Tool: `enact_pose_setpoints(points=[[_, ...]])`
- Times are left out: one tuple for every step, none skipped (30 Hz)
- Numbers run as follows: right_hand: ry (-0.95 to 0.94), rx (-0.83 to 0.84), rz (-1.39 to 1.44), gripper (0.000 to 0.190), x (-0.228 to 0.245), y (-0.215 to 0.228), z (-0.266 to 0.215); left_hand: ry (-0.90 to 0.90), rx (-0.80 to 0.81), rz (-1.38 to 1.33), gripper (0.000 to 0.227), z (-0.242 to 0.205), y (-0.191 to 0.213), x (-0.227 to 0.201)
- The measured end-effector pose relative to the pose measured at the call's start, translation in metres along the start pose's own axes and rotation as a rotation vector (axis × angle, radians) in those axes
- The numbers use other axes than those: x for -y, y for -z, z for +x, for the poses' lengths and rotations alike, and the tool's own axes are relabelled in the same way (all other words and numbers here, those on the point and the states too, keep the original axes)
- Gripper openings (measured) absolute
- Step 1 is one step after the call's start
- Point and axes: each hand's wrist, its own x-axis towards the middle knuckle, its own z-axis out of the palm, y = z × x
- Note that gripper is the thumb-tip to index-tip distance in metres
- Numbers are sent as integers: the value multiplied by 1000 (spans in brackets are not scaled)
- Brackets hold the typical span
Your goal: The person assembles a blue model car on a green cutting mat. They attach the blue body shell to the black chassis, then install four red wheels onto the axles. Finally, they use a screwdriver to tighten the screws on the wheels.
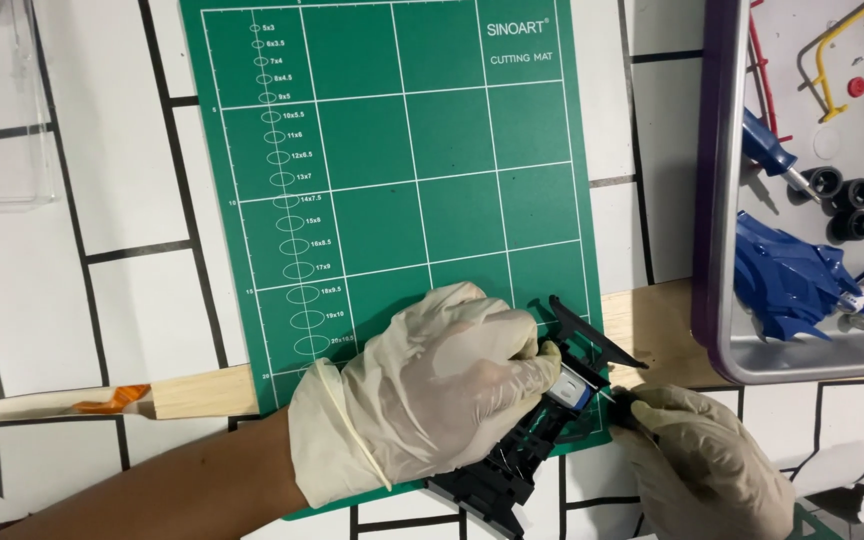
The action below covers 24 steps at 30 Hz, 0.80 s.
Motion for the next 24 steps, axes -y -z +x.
enact_pose_setpoints(points=[[0,0,-3,92,7,-1,1,-3,0,-2,45,1,-8,4],[-100,-9,30,71,15,-2,3,92,16,29,46,3,-16,7],[-202,-17,63,50,22,-4,4,186,33,60,48,4,-24,11],[-204,-17,59,50,14,-1,7,184,35,58,48,4,-21,7],[-250,49,186,44,6,1,11,133,-45,80,48,3,-19,4],[-296,115,313,38,-2,3,14,81,-126,101,49,2,-16,0],[-299,112,311,38,-2,3,13,78,-123,100,49,3,-10,-3],[-296,125,256,37,-3,4,13,220,3,29,51,4,-4,-6],[-293,135,201,37,-4,5,13,358,131,-40,58,5,2,-8],[-294,132,199,37,8,6,23,355,133,-39,58,1,3,-7],[-418,126,143,32,21,7,33,72,37,70,39,-3,4,-5],[-542,119,88,30,33,8,43,-213,-55,177,21,-7,5,-4],[-542,117,85,30,41,4,41,-217,-55,176,21,-7,3,-4],[-709,-17,200,34,50,1,39,-214,-77,195,14,-7,1,-5],[-872,-151,319,39,58,-2,36,-206,-99,215,24,-7,-1,-6],[-872,-151,320,39,42,0,34,-206,-99,215,24,-8,-3,-6],[-637,-2,333,39,26,2,33,-205,-127,202,27,-8,-5,-4],[-399,144,341,40,10,4,31,-205,-156,189,31,-8,-6,-4],[-398,140,342,40,16,2,32,-207,-155,192,31,-8,-6,-4],[-416,74,221,34,22,0,34,-215,-154,218,29,-8,-6,-5],[-434,10,101,28,28,-1,35,-220,-153,243,27,-8,-6,-6],[-435,8,102,28,29,-7,32,-221,-152,244,27,-8,-9,-4],[-486,-93,287,28,30,-14,29,-219,-140,272,29,-7,-12,-1],[-535,-194,472,29,32,-20,25,-217,-128,300,30,-7,-15,1]])
